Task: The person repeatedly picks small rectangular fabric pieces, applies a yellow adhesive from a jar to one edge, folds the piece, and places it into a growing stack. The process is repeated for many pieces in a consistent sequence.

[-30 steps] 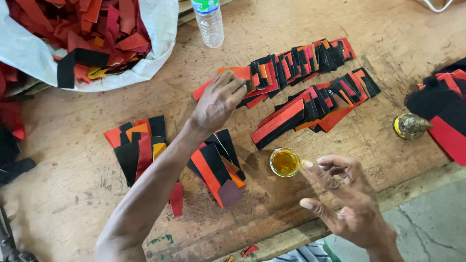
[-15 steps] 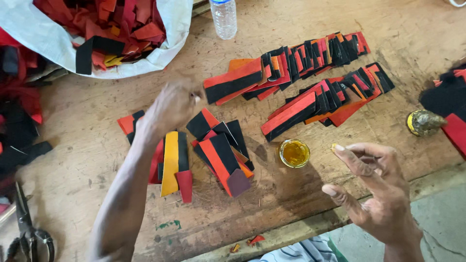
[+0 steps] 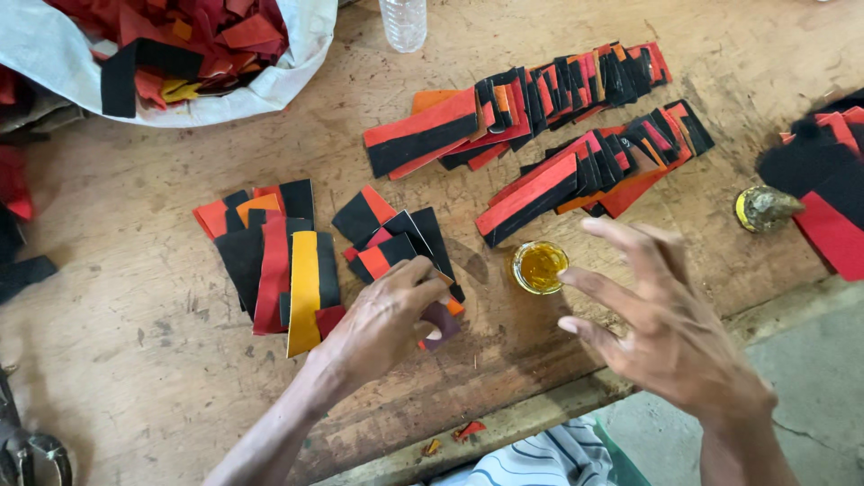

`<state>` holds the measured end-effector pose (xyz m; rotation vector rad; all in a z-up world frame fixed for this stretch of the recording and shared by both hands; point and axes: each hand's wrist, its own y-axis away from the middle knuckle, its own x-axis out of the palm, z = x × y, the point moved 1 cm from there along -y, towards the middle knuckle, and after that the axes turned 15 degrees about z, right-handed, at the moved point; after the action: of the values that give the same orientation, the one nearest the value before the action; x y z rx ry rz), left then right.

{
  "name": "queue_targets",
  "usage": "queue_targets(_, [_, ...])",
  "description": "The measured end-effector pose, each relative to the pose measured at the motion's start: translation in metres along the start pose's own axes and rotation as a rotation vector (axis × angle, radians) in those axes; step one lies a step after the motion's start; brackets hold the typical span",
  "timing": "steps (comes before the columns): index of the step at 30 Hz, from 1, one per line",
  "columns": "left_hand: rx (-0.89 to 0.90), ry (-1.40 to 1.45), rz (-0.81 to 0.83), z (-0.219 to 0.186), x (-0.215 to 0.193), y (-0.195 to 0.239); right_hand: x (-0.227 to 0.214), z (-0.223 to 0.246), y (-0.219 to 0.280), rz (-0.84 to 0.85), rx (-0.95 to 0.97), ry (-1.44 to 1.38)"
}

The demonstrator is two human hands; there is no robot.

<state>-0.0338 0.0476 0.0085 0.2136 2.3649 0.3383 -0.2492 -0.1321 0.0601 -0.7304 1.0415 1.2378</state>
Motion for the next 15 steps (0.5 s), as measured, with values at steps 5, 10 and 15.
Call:
queue_targets(5, [0.005,0.182,-0.041,0.003,-0.001,0.002,0.004,0.001,-0.017,0.103,-0.032,0.021])
queue_targets(10, [-0.144,0.482,-0.015,0.012,-0.005,0.007,0.002,0.000,-0.020,0.081,-0.078,0.105])
queue_targets(15, [-0.045,0.703,-0.108,0.030,0.004,0.009,-0.005,0.020,0.005,-0.332,-0.079,-0.103])
